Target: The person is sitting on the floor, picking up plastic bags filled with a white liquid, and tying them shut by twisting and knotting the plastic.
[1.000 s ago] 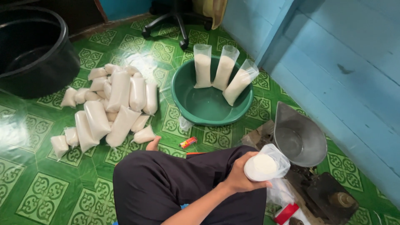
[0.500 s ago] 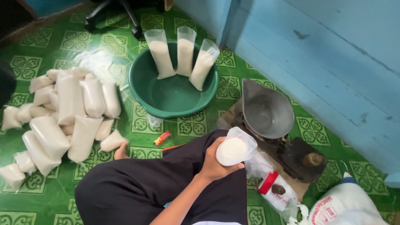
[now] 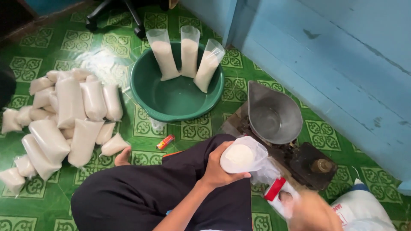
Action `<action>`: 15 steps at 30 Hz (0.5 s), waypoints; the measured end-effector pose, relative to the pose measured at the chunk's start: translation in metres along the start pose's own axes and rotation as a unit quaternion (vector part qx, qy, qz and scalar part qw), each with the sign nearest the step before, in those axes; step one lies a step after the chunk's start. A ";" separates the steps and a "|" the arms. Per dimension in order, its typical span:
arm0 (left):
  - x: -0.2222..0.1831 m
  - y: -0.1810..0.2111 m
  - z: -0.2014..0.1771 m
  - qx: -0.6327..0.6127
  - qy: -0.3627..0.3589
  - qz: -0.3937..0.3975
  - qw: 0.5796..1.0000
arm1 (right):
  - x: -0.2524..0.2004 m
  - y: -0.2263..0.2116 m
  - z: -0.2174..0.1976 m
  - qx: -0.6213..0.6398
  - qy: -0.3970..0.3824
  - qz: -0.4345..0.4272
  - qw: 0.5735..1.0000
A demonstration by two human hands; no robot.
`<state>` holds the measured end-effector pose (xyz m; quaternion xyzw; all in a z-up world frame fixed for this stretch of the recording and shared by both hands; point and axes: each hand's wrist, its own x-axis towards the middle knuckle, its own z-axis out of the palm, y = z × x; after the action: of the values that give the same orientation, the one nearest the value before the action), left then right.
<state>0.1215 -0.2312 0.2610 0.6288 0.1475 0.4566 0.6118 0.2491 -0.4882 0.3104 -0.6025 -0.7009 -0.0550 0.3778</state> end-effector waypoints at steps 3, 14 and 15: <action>0.008 0.026 -0.003 0.098 -0.055 0.025 0.993 | 0.097 0.035 -0.006 0.000 -0.001 0.000 1.000; 0.013 0.036 -0.005 0.080 -0.089 0.031 0.992 | 0.206 0.045 -0.021 -0.098 -0.305 -0.072 0.945; 0.013 0.038 -0.005 0.080 -0.087 0.033 0.992 | 0.213 0.044 -0.022 -0.098 -0.305 -0.074 0.944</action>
<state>0.1103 -0.2258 0.2994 0.7173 0.1091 0.4067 0.5551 0.3011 -0.3168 0.4364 -0.5711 -0.8163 0.0353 0.0794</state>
